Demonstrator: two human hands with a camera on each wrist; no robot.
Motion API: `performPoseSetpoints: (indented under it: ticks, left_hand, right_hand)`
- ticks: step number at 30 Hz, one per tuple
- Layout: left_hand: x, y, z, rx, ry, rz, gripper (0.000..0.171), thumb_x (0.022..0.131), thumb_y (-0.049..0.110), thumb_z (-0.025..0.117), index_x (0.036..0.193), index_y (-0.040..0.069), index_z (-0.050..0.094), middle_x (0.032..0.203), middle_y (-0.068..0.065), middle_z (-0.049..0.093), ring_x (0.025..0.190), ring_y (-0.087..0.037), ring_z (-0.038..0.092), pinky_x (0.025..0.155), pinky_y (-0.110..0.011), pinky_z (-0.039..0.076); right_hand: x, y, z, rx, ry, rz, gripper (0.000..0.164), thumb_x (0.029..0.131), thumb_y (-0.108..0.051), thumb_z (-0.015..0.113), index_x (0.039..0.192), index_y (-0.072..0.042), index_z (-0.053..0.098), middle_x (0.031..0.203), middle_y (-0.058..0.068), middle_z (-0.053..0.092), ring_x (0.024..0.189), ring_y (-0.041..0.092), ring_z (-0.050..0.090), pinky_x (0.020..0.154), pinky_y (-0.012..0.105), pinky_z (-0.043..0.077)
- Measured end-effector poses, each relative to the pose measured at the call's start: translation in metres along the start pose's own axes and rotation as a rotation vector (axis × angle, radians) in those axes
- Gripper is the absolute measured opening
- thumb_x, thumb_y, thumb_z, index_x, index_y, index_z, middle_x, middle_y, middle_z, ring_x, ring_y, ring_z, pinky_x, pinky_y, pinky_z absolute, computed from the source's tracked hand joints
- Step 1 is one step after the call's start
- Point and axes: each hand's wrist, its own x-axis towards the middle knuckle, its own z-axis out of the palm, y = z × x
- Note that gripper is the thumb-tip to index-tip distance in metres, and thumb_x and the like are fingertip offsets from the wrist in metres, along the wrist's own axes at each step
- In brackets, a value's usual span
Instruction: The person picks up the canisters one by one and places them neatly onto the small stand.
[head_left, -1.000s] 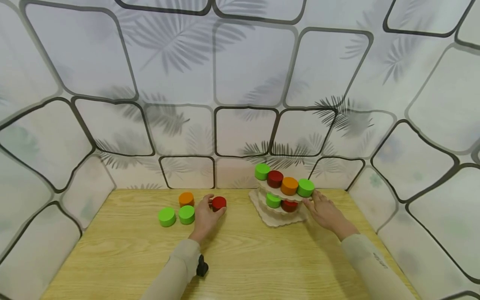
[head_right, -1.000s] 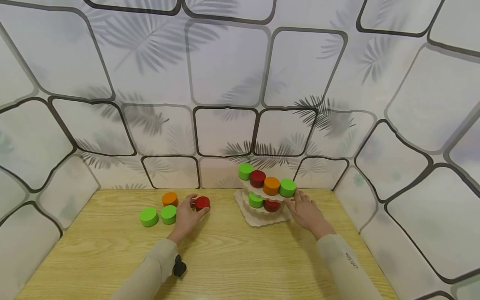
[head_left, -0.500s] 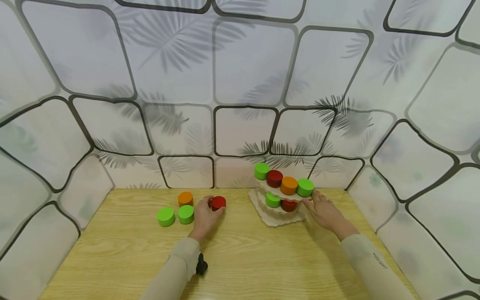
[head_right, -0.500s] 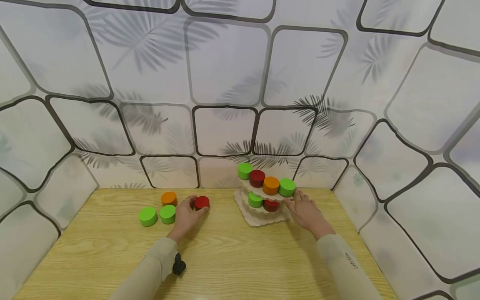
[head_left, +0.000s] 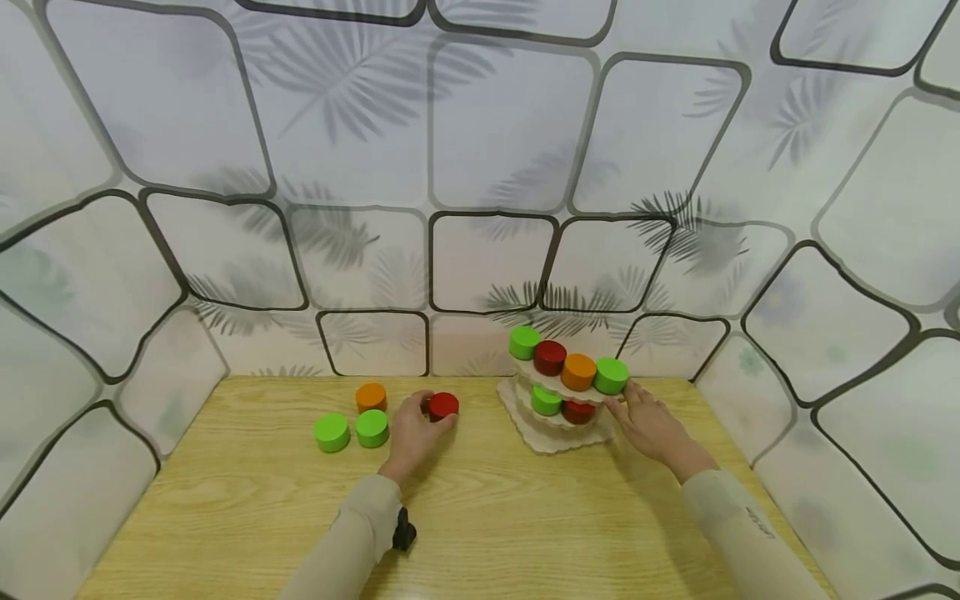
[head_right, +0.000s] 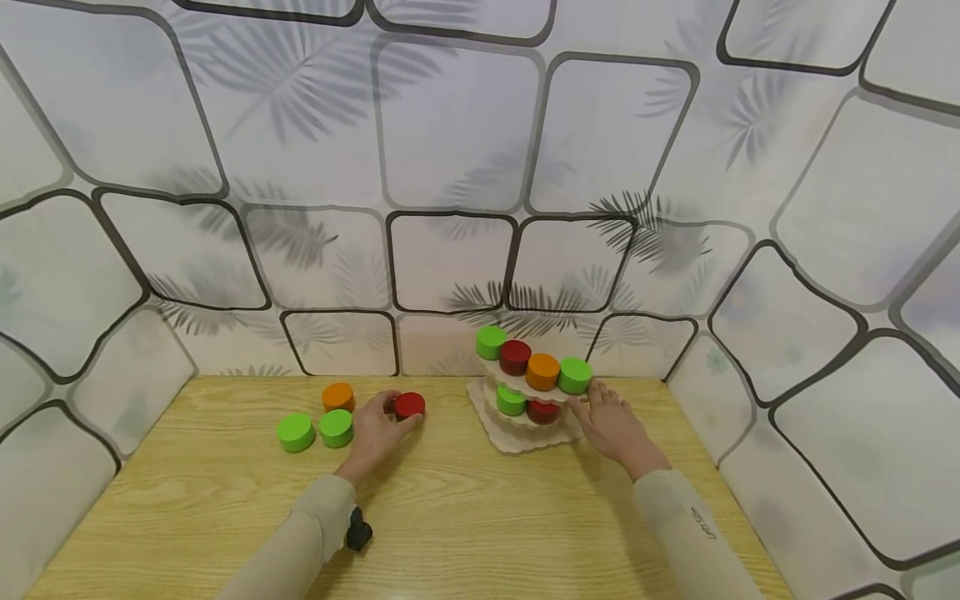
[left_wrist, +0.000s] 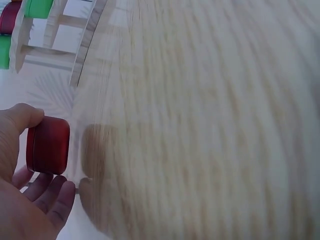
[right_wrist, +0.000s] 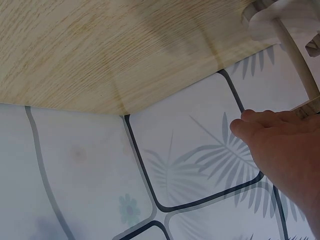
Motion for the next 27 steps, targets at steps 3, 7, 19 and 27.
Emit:
performPoseSetpoints:
  ticks: [3,7,19,27]
  left_hand:
    - [0.000,0.004,0.002,-0.034,-0.015,0.012,0.057,0.084,0.018,0.088,0.130,-0.004,0.065,0.117,-0.021,0.071,0.105,-0.033,0.067,0.093,-0.047,0.058]
    - [0.000,0.010,0.005,-0.061,-0.026,0.029,0.056,0.083,0.017,0.088,0.129,-0.005,0.066,0.118,-0.021,0.071,0.106,-0.033,0.067,0.093,-0.046,0.057]
    - [0.001,0.030,0.017,-0.101,-0.024,0.114,0.052,0.082,0.016,0.090,0.124,-0.005,0.069,0.115,-0.021,0.072,0.105,-0.034,0.069,0.093,-0.047,0.056]
    - [0.006,0.044,0.028,-0.137,-0.023,0.176,0.048,0.082,0.015,0.090,0.122,-0.003,0.071,0.111,-0.019,0.075,0.102,-0.034,0.071,0.091,-0.046,0.057]
  right_hand:
    - [0.000,0.000,0.000,0.003,-0.002,0.005,0.082,0.116,-0.049,0.023,0.157,0.022,0.017,0.163,0.044,0.022,0.151,0.062,0.024,0.123,0.074,0.021]
    - [0.000,0.000,0.001,0.004,-0.002,0.005,0.082,0.116,-0.049,0.023,0.157,0.021,0.018,0.163,0.044,0.022,0.151,0.062,0.024,0.123,0.074,0.021]
    - [-0.001,0.001,0.001,0.000,0.007,0.003,0.081,0.116,-0.048,0.024,0.157,0.022,0.018,0.163,0.044,0.023,0.151,0.062,0.025,0.123,0.074,0.022]
    - [-0.001,0.001,0.001,0.002,0.009,0.002,0.081,0.116,-0.048,0.024,0.157,0.021,0.018,0.164,0.043,0.022,0.152,0.061,0.023,0.123,0.074,0.021]
